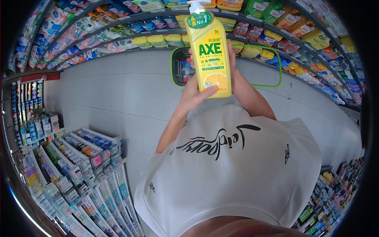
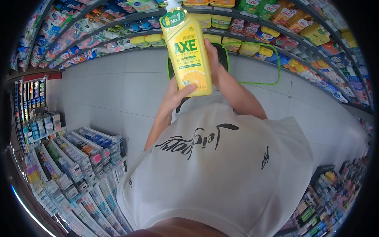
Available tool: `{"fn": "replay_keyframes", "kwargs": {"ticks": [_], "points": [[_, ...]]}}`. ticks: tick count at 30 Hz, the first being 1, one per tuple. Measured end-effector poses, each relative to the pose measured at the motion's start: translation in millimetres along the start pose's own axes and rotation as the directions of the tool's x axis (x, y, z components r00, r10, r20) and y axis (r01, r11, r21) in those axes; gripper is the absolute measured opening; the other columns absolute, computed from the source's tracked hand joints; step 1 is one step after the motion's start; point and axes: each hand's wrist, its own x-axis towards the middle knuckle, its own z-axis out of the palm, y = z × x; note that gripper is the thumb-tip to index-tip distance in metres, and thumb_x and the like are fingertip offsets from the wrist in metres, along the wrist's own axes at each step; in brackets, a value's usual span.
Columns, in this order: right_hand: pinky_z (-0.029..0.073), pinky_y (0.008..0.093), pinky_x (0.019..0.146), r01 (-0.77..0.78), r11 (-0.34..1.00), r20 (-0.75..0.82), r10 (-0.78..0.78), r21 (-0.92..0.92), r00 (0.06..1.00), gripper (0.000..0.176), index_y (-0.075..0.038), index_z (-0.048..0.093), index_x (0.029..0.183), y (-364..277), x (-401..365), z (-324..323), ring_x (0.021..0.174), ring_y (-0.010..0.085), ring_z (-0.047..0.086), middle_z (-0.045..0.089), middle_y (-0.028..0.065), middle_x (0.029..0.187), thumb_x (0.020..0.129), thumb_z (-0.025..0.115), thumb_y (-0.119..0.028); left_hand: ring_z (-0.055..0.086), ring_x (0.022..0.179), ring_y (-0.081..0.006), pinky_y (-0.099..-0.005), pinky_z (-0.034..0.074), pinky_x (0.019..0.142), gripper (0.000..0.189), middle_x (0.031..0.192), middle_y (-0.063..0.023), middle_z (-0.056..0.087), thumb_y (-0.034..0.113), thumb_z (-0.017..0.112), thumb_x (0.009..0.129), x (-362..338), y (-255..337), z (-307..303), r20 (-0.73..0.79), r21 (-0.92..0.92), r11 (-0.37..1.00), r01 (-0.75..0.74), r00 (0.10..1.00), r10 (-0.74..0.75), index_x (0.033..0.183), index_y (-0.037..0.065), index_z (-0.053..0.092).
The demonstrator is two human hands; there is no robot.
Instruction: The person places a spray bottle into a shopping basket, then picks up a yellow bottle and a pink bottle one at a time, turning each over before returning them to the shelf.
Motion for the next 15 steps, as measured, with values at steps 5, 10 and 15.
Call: {"fn": "replay_keyframes", "kwargs": {"ticks": [5,10,15], "points": [[0.043,0.0507,0.100,-0.021,1.000,0.100,0.019,0.021,0.995,0.104,0.000,0.028,0.144,-27.6,-17.4,7.2,0.119,0.0408,0.049,0.041,0.0245,0.137,0.076,0.050,-0.076,0.057,0.103,-0.0185,-0.0314,0.045,0.089,0.056,0.116,-0.0135,0.059,0.024,0.066,0.082,12.4,1.2,33.4,-0.041,-0.034,0.998,0.055,0.998,-0.056,0.124,-0.007,0.048],[0.039,0.0525,0.104,-0.057,0.998,0.161,0.057,-0.007,0.985,0.107,0.001,0.026,0.144,-52.0,-30.6,27.9,0.126,0.0418,0.044,0.036,0.0269,0.142,0.074,0.056,-0.074,0.059,0.102,-0.0190,-0.0300,0.047,0.087,0.050,0.114,-0.0133,0.061,0.021,0.065,0.083,21.2,-8.9,48.7,-0.068,-0.142,0.989,0.032,0.997,-0.042,0.123,-0.005,0.050],[0.036,0.0526,0.107,-0.064,0.974,0.113,0.090,-0.219,0.989,0.111,0.001,0.025,0.144,-65.4,-38.1,-7.6,0.130,0.0411,0.040,0.041,0.0264,0.139,0.069,0.065,-0.071,0.059,0.102,-0.0189,-0.0301,0.046,0.087,0.052,0.113,-0.0130,0.061,0.023,0.064,0.082,28.0,-7.2,59.8,-0.105,-0.220,0.975,-0.026,0.995,0.003,0.123,-0.006,0.050]]}}
